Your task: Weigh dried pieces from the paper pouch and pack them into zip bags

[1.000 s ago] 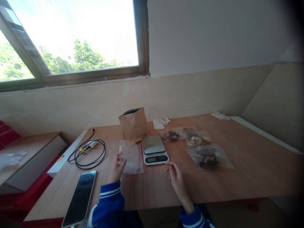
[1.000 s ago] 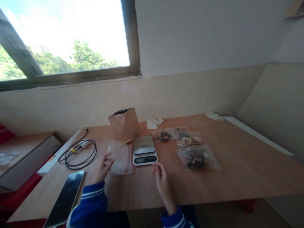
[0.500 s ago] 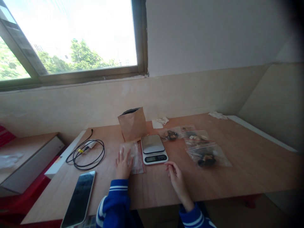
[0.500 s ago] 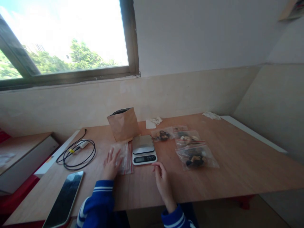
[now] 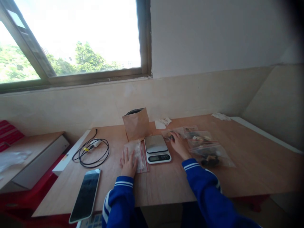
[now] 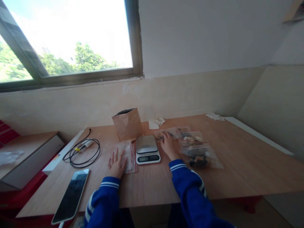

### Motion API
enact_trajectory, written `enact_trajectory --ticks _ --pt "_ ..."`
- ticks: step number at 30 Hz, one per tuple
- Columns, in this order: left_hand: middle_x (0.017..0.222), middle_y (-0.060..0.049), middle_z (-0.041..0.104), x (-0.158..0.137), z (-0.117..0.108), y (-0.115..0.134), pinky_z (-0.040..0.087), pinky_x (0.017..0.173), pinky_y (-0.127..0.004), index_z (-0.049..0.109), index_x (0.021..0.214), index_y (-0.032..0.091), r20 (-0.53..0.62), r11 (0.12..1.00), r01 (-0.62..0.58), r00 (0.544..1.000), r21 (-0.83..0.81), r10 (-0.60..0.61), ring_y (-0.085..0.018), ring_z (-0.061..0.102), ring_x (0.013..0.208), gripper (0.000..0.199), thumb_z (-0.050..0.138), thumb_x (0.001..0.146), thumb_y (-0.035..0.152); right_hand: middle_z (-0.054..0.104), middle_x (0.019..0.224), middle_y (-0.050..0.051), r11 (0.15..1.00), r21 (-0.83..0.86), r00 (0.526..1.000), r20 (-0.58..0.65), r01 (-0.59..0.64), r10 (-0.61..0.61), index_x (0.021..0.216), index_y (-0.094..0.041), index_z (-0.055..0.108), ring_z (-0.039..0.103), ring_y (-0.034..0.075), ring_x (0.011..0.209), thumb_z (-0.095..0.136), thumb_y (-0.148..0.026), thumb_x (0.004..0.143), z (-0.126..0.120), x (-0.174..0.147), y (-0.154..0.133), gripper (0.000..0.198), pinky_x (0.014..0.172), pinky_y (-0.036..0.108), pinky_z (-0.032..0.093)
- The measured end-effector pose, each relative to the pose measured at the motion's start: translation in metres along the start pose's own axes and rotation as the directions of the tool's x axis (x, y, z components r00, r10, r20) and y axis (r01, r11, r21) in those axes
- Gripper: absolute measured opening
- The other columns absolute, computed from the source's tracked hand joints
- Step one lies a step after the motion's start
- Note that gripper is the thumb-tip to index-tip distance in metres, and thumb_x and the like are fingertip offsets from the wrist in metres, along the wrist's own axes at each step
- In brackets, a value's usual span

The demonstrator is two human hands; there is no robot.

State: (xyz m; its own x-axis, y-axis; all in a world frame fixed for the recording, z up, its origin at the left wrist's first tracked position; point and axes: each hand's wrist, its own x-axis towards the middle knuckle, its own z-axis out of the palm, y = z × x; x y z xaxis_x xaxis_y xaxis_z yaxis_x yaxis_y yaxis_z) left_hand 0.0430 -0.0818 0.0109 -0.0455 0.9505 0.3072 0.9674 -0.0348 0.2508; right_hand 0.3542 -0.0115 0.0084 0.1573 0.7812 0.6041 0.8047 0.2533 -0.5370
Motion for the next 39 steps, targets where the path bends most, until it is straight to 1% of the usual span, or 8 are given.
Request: enact_trajectory --ticks 4,8,14,23,27,33,36,39 --pt "0.152 -0.006 0.032 -0.007 0.000 0.001 0.018 0.108 -0.053 0.053 0.132 0.029 -0.115 1.000 -0.010 0.993 -0.019 0.008 -0.032 0.019 0.141 0.045 0.040 0.090 0.040 0.050 0.134 0.015 0.985 -0.171 0.995 0.096 0.011 0.005 0.117 -0.017 0.059 0.043 0.030 0.125 0.047 -0.019 0.079 0.018 -0.016 0.017 0.040 0.102 0.048 0.036" --pt "0.150 -0.009 0.036 -0.012 -0.002 0.000 0.014 0.108 -0.055 0.058 0.127 0.027 -0.138 0.999 -0.040 0.990 -0.009 0.038 -0.033 0.017 0.141 0.046 0.050 0.085 0.042 0.055 0.128 0.016 0.983 -0.174 0.998 -0.002 -0.055 0.055 0.107 -0.018 0.063 0.049 0.031 0.117 0.051 -0.029 0.082 0.016 -0.034 0.018 0.030 0.095 0.047 0.042" --pt "0.140 -0.014 0.045 -0.009 -0.004 -0.003 0.026 0.104 -0.052 0.064 0.116 0.023 -0.190 0.993 -0.077 0.980 -0.089 0.059 -0.033 0.035 0.133 0.039 0.059 0.080 0.038 0.069 0.091 0.013 0.983 0.106 0.962 -0.214 -0.151 0.171 0.087 -0.016 0.065 0.062 0.026 0.089 0.043 -0.043 0.088 -0.016 -0.044 0.004 0.035 0.085 0.044 0.047" --pt "0.120 -0.010 0.056 -0.022 -0.016 0.006 0.039 0.093 -0.048 0.064 0.106 0.022 -0.273 0.940 -0.124 0.962 -0.319 0.034 -0.026 0.054 0.107 0.026 0.049 0.085 0.029 0.069 0.104 0.016 0.835 0.500 0.820 -0.364 -0.228 0.442 0.098 -0.016 0.062 0.064 0.026 0.096 0.052 -0.053 0.084 -0.075 -0.074 -0.061 0.041 0.086 0.041 0.048" --pt "0.111 -0.010 0.057 -0.037 -0.021 0.025 0.042 0.093 -0.045 0.060 0.110 0.020 -0.251 0.826 -0.249 0.958 -0.506 0.135 -0.024 0.055 0.106 0.029 0.049 0.085 0.031 0.070 0.104 0.014 0.742 0.642 0.830 -0.297 -0.192 0.472 0.096 -0.017 0.061 0.064 0.024 0.098 0.053 -0.053 0.083 -0.091 -0.069 -0.091 0.039 0.090 0.041 0.046" --pt "0.120 -0.013 0.053 -0.064 -0.037 0.089 0.046 0.087 -0.038 0.050 0.124 0.018 -0.158 0.585 -0.279 0.955 -0.761 0.249 -0.021 0.055 0.100 0.046 0.060 0.081 0.033 0.070 0.092 0.009 0.555 0.797 0.811 -0.149 -0.240 0.566 0.098 -0.019 0.059 0.066 0.022 0.085 0.056 -0.051 0.082 -0.103 -0.085 -0.128 0.036 0.078 0.036 0.051" --pt "0.092 -0.008 0.060 -0.069 -0.048 0.111 0.046 0.072 -0.030 0.058 0.097 0.016 -0.111 0.475 -0.246 0.949 -0.845 0.295 -0.017 0.056 0.079 0.023 0.059 0.082 0.034 0.069 0.086 0.007 0.482 0.814 0.800 -0.037 -0.324 0.599 0.098 -0.017 0.059 0.065 0.020 0.078 0.054 -0.053 0.083 -0.096 -0.097 -0.137 0.039 0.071 0.033 0.051" --pt "0.068 0.001 0.050 -0.070 -0.055 0.115 0.037 0.056 -0.022 0.051 0.082 0.017 -0.012 0.370 -0.114 0.964 -0.922 0.266 -0.010 0.045 0.058 0.020 0.052 0.087 0.036 0.068 0.093 0.009 0.363 0.842 0.766 0.088 -0.399 0.637 0.108 -0.016 0.056 0.066 0.021 0.081 0.043 -0.057 0.087 -0.082 -0.103 -0.134 0.048 0.071 0.035 0.052"
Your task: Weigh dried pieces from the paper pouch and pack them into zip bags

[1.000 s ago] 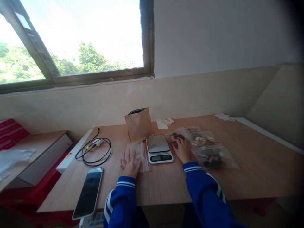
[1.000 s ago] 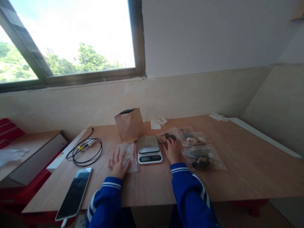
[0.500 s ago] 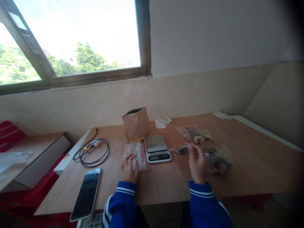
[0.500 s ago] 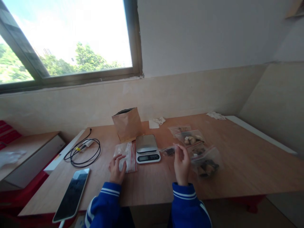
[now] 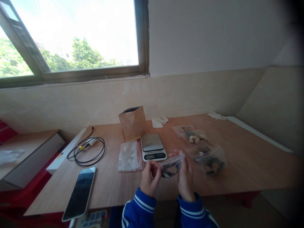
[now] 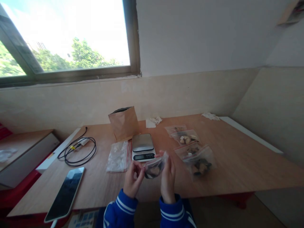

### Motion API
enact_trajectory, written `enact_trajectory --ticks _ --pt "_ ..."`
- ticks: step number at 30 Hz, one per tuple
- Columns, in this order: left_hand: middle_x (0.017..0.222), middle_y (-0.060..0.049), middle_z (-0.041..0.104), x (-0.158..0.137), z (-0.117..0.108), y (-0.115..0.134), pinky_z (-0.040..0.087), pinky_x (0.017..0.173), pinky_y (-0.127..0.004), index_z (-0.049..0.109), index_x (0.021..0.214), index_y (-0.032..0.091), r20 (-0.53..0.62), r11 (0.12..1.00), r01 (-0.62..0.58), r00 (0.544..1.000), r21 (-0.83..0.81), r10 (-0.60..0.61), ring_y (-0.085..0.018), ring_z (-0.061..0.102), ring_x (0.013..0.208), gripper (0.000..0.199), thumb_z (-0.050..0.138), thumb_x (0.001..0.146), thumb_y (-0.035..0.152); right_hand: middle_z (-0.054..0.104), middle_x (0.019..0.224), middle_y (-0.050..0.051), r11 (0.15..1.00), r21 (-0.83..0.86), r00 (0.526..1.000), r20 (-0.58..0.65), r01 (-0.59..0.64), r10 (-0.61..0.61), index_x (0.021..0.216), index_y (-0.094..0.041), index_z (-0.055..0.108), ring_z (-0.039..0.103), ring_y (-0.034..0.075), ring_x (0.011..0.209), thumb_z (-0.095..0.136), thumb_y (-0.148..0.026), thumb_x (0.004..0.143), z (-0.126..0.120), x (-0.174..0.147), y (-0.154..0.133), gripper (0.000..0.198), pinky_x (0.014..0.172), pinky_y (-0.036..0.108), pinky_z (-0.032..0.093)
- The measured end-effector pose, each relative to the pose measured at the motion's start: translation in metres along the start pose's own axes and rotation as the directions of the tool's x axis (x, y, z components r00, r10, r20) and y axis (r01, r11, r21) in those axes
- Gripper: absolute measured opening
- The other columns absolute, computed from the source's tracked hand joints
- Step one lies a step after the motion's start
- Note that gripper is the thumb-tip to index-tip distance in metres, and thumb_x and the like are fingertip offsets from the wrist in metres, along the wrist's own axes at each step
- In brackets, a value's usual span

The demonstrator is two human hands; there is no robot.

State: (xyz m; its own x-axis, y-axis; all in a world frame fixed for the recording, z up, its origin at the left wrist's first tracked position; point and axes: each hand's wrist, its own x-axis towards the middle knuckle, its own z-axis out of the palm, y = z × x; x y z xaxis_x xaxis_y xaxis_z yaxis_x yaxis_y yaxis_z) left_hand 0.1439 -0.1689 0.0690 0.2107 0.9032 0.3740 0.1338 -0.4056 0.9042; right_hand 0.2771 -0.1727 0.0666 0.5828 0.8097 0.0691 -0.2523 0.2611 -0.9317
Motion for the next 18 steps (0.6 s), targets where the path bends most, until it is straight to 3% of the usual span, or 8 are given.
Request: enact_trajectory --ticks 2,4,6,9,12,15,18 --pt "0.067 0.002 0.049 0.000 -0.004 0.002 0.037 0.056 -0.021 0.048 0.083 0.017 0.005 0.995 0.059 0.998 -0.086 -0.059 -0.009 0.045 0.058 0.022 0.050 0.088 0.039 0.066 0.104 0.010 0.999 0.024 0.999 0.000 -0.044 0.044 0.118 -0.018 0.050 0.065 0.022 0.089 0.037 -0.058 0.088 0.003 0.002 0.010 0.051 0.075 0.036 0.052" --pt "0.071 0.000 0.054 0.000 -0.007 0.003 0.041 0.062 -0.022 0.049 0.084 0.018 0.003 0.986 0.098 0.995 -0.137 -0.098 -0.011 0.049 0.064 0.025 0.048 0.088 0.042 0.062 0.113 0.010 1.000 -0.026 0.998 -0.056 0.001 -0.003 0.121 -0.020 0.045 0.063 0.021 0.097 0.040 -0.057 0.088 0.006 0.002 0.016 0.050 0.081 0.035 0.051" --pt "0.080 -0.003 0.060 0.000 -0.009 0.006 0.045 0.070 -0.025 0.053 0.088 0.017 -0.025 0.981 0.125 0.991 -0.151 -0.130 -0.014 0.054 0.074 0.027 0.048 0.087 0.044 0.061 0.110 0.008 0.990 -0.130 0.993 -0.089 0.063 -0.075 0.113 -0.021 0.048 0.061 0.019 0.096 0.046 -0.055 0.086 0.010 -0.002 0.014 0.043 0.081 0.033 0.050" --pt "0.092 -0.007 0.065 0.002 -0.009 0.013 0.046 0.080 -0.028 0.059 0.097 0.016 -0.060 0.976 0.149 0.985 -0.157 -0.160 -0.018 0.057 0.087 0.031 0.047 0.085 0.042 0.059 0.078 0.001 0.967 -0.235 0.992 0.100 0.094 -0.072 0.088 -0.020 0.054 0.058 0.016 0.072 0.048 -0.053 0.087 0.016 -0.015 -0.001 0.033 0.068 0.027 0.048" --pt "0.090 -0.007 0.066 0.003 -0.006 0.020 0.047 0.082 -0.029 0.061 0.099 0.015 -0.050 0.972 0.165 0.983 -0.167 -0.175 -0.019 0.059 0.086 0.033 0.047 0.085 0.042 0.055 0.067 -0.002 0.963 -0.236 0.928 0.370 0.133 -0.038 0.078 -0.020 0.053 0.055 0.015 0.064 0.049 -0.049 0.088 0.023 -0.028 -0.020 0.030 0.061 0.024 0.046" --pt "0.083 -0.005 0.066 0.002 -0.004 0.020 0.048 0.079 -0.028 0.061 0.100 0.016 -0.029 0.977 0.170 0.984 -0.128 -0.175 -0.018 0.058 0.081 0.034 0.048 0.085 0.044 0.057 0.068 -0.001 0.952 -0.250 0.885 0.463 0.174 -0.040 0.076 -0.021 0.053 0.056 0.015 0.066 0.051 -0.046 0.088 0.025 -0.032 -0.031 0.028 0.063 0.023 0.045" --pt "0.074 -0.003 0.063 -0.001 -0.004 0.018 0.048 0.075 -0.027 0.060 0.096 0.016 0.067 0.982 0.172 0.984 -0.079 -0.167 -0.016 0.056 0.072 0.032 0.049 0.086 0.045 0.056 0.067 -0.001 0.948 -0.269 0.869 0.494 0.172 -0.017 0.074 -0.021 0.051 0.056 0.016 0.066 0.050 -0.049 0.088 0.022 -0.029 -0.032 0.031 0.063 0.023 0.046"
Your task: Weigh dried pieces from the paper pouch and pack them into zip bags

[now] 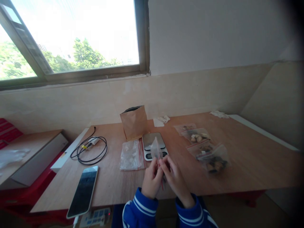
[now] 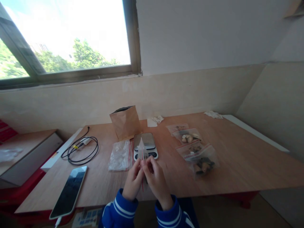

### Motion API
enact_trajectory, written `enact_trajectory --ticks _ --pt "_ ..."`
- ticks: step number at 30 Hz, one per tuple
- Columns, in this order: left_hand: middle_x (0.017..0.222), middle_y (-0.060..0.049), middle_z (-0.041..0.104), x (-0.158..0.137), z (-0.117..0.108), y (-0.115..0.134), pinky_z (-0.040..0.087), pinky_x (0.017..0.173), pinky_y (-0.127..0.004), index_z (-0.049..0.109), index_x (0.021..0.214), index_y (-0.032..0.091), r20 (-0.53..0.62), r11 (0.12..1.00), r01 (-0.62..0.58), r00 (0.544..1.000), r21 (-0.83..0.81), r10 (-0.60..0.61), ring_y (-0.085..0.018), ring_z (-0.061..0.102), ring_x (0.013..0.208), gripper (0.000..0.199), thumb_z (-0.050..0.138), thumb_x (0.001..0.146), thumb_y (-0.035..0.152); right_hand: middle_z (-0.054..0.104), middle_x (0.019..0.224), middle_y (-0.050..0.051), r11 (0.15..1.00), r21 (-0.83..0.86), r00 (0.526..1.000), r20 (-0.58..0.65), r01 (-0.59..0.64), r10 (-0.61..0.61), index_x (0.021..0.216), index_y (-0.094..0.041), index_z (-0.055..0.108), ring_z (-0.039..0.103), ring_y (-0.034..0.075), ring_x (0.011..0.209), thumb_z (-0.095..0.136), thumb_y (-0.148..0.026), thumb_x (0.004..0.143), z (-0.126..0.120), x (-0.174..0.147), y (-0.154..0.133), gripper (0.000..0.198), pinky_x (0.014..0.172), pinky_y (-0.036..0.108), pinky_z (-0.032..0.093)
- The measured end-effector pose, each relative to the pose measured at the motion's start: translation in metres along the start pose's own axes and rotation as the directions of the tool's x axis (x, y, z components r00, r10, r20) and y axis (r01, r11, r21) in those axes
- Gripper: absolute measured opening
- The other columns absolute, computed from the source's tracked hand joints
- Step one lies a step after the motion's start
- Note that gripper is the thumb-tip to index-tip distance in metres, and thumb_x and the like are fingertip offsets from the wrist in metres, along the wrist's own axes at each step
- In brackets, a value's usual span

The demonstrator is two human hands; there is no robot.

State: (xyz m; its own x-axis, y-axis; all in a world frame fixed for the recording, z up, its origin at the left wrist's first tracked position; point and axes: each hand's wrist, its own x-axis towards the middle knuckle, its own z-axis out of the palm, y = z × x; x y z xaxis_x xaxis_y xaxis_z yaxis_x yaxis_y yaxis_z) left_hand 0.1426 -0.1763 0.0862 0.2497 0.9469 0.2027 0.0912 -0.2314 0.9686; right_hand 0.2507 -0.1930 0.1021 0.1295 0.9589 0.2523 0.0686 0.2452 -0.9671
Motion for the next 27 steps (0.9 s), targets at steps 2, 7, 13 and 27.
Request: enact_trajectory --ticks 2,7,13,27 --pt "0.074 -0.003 0.062 -0.002 -0.001 0.001 0.047 0.073 -0.026 0.059 0.097 0.016 0.072 1.000 -0.017 0.997 0.021 0.016 -0.015 0.056 0.071 0.033 0.050 0.086 0.045 0.057 0.067 -0.001 1.000 -0.004 1.000 0.016 -0.006 0.006 0.073 -0.021 0.051 0.057 0.016 0.066 0.049 -0.050 0.088 -0.004 0.000 0.004 0.032 0.062 0.023 0.046" --pt "0.071 -0.001 0.058 -0.005 -0.004 0.008 0.044 0.063 -0.023 0.054 0.092 0.017 0.171 0.999 -0.029 0.985 -0.018 0.032 -0.013 0.053 0.064 0.032 0.054 0.083 0.048 0.063 0.069 0.001 0.999 -0.036 0.999 -0.052 0.005 -0.007 0.074 -0.021 0.057 0.060 0.017 0.067 0.049 -0.050 0.088 -0.007 0.000 0.013 0.033 0.062 0.024 0.047" --pt "0.052 0.006 0.043 -0.001 0.002 0.000 0.033 0.046 -0.021 0.049 0.081 0.019 0.079 0.984 0.145 0.987 -0.100 -0.137 -0.009 0.041 0.046 0.035 0.040 0.090 0.051 0.070 0.094 0.006 0.992 -0.119 0.998 -0.046 0.029 -0.034 0.094 -0.023 0.067 0.065 0.023 0.091 0.047 -0.047 0.089 -0.003 -0.002 0.018 0.031 0.078 0.030 0.051" --pt "0.057 0.003 0.043 0.006 -0.001 -0.003 0.033 0.055 -0.022 0.045 0.064 0.019 -0.119 0.988 0.037 0.993 0.153 -0.019 -0.010 0.040 0.055 0.037 0.040 0.089 0.045 0.055 0.060 -0.002 0.991 -0.122 0.994 -0.089 0.050 -0.061 0.067 -0.021 0.051 0.052 0.015 0.056 0.047 -0.047 0.088 0.000 0.002 0.028 0.034 0.054 0.024 0.040"
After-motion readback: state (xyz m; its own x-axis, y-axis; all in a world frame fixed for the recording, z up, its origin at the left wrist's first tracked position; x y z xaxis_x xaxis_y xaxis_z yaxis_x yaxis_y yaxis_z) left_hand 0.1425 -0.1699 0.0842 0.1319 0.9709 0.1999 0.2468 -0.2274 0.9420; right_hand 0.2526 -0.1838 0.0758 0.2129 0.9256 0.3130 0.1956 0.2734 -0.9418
